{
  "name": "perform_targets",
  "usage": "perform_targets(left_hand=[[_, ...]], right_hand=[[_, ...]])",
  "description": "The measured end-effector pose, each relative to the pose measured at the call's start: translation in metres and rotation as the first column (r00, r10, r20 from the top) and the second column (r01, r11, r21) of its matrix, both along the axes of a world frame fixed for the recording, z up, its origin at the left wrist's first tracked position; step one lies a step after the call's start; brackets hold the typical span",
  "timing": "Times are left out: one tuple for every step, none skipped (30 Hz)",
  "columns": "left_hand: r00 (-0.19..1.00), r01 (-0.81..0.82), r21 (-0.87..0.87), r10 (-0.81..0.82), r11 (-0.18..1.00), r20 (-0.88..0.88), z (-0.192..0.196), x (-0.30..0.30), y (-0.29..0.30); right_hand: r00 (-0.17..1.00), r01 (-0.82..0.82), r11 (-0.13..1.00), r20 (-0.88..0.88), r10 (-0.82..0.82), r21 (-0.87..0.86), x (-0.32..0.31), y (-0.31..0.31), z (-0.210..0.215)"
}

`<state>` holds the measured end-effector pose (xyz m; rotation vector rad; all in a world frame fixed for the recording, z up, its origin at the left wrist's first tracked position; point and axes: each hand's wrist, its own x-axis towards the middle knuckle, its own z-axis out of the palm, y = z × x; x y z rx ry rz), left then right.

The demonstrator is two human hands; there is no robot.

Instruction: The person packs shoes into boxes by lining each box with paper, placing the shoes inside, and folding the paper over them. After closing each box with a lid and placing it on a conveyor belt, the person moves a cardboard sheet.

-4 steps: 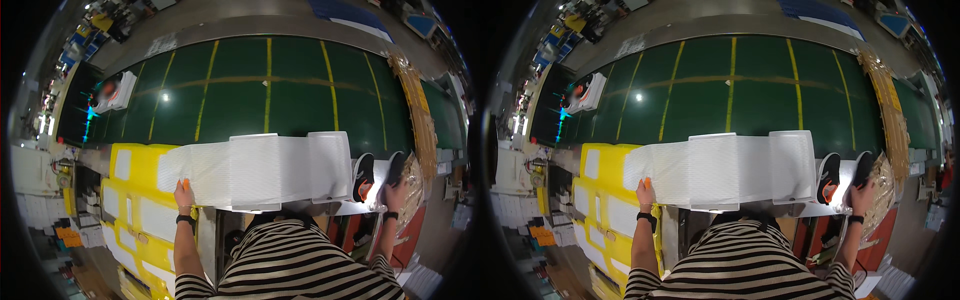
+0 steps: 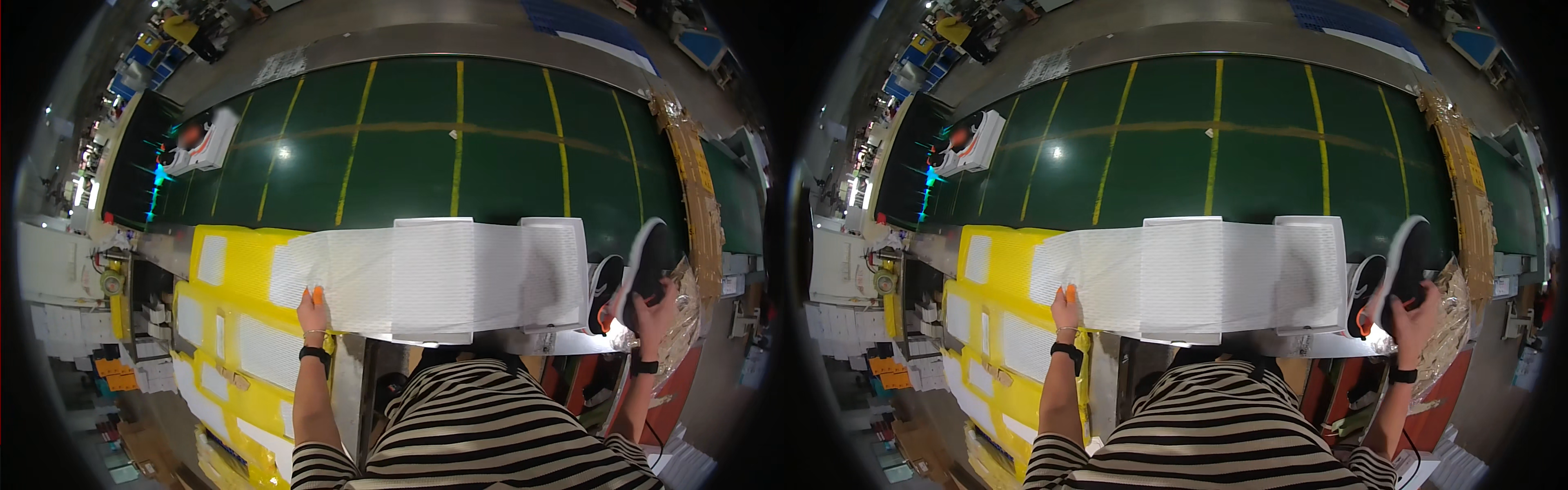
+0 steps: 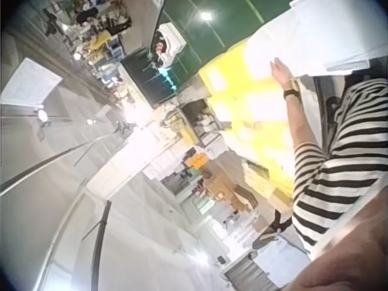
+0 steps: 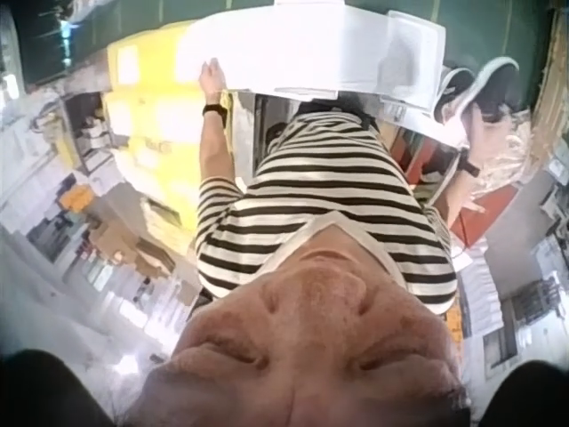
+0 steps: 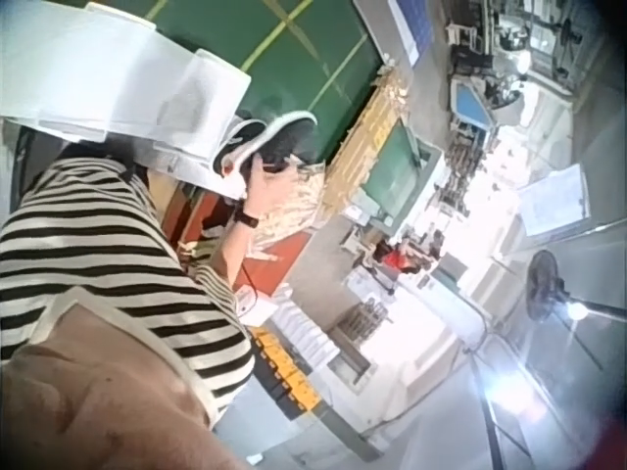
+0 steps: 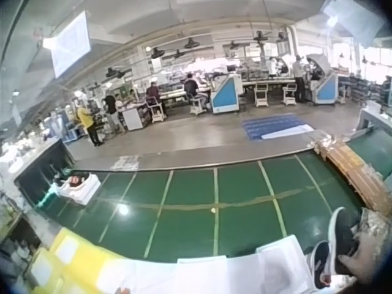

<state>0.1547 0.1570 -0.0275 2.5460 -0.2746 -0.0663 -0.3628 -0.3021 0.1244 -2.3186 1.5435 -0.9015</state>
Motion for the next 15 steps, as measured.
perform_targets(left_hand=[[1.0, 0.014, 0.018, -0.014, 1.0, -0.002, -0.002, 0.003, 0.002], [1.0, 0.0, 0.005, 0.0, 1.0, -0.008, -0.004, 0.005, 0.007], [1.0, 0.001, -0.003, -0.001, 1.0, -0.001, -0.003, 0.009, 0.002], [1.0, -0.013, 0.011, 0.013, 1.0, -0.024, -0.004, 0.011, 0.008], [0.998, -0.035, 0.022, 0.036, 0.999, -0.046, -0.004, 0.012, 0.016], [0.999, -0.027, -0.034, 0.026, 0.999, -0.038, 0.001, 0.011, 0.012], [0.998, -0.061, -0.03, 0.06, 0.998, -0.021, 0.005, 0.011, 0.013], [0.995, -0.058, -0.095, 0.05, 0.994, -0.083, 0.008, 0.013, 0.017], [0.99, -0.047, -0.165, 0.024, 0.985, -0.141, 0.013, 0.017, 0.014], [0.96, -0.07, -0.35, -0.033, 0.934, -0.278, 0.02, 0.019, 0.014], [0.911, -0.115, -0.521, -0.119, 0.846, -0.394, 0.023, 0.017, 0.014], [0.812, -0.205, -0.673, -0.261, 0.711, -0.523, 0.028, 0.007, 0.006], [0.688, -0.321, -0.772, -0.425, 0.549, -0.588, 0.032, -0.005, -0.004], [0.705, -0.327, -0.774, -0.405, 0.543, -0.582, 0.027, -0.013, -0.005], [0.598, -0.5, -0.789, -0.517, 0.357, -0.613, 0.016, -0.02, -0.006]], right_hand=[[0.972, -0.038, 0.947, 0.231, -0.039, 0.318, 0.023, 0.006, -0.01], [0.85, -0.227, 0.604, 0.458, -0.261, 0.764, 0.071, 0.03, 0.007], [0.812, -0.373, 0.729, 0.582, -0.042, 0.574, 0.083, 0.037, -0.043], [0.779, -0.497, 0.626, 0.626, 0.018, 0.601, 0.133, 0.063, -0.043], [0.702, -0.635, 0.208, 0.668, -0.248, 0.744, 0.175, 0.092, -0.034], [0.703, -0.684, -0.057, 0.637, -0.317, 0.727, 0.206, 0.111, -0.034], [0.692, -0.717, -0.164, 0.665, -0.282, 0.677, 0.234, 0.133, -0.046], [0.706, -0.708, -0.293, 0.646, -0.289, 0.643, 0.256, 0.151, -0.061], [0.696, -0.718, -0.3, 0.647, -0.311, 0.629, 0.27, 0.164, -0.097], [0.712, -0.701, -0.288, 0.614, -0.34, 0.653, 0.284, 0.177, -0.12], [0.729, -0.678, -0.275, 0.576, -0.37, 0.681, 0.294, 0.188, -0.138], [0.732, -0.677, -0.288, 0.579, -0.358, 0.677, 0.298, 0.191, -0.157], [0.765, -0.636, -0.243, 0.559, -0.319, 0.733, 0.299, 0.189, -0.173], [0.797, -0.595, -0.2, 0.538, -0.275, 0.779, 0.303, 0.19, -0.182], [0.813, -0.574, -0.226, 0.517, -0.268, 0.787, 0.303, 0.19, -0.178]])
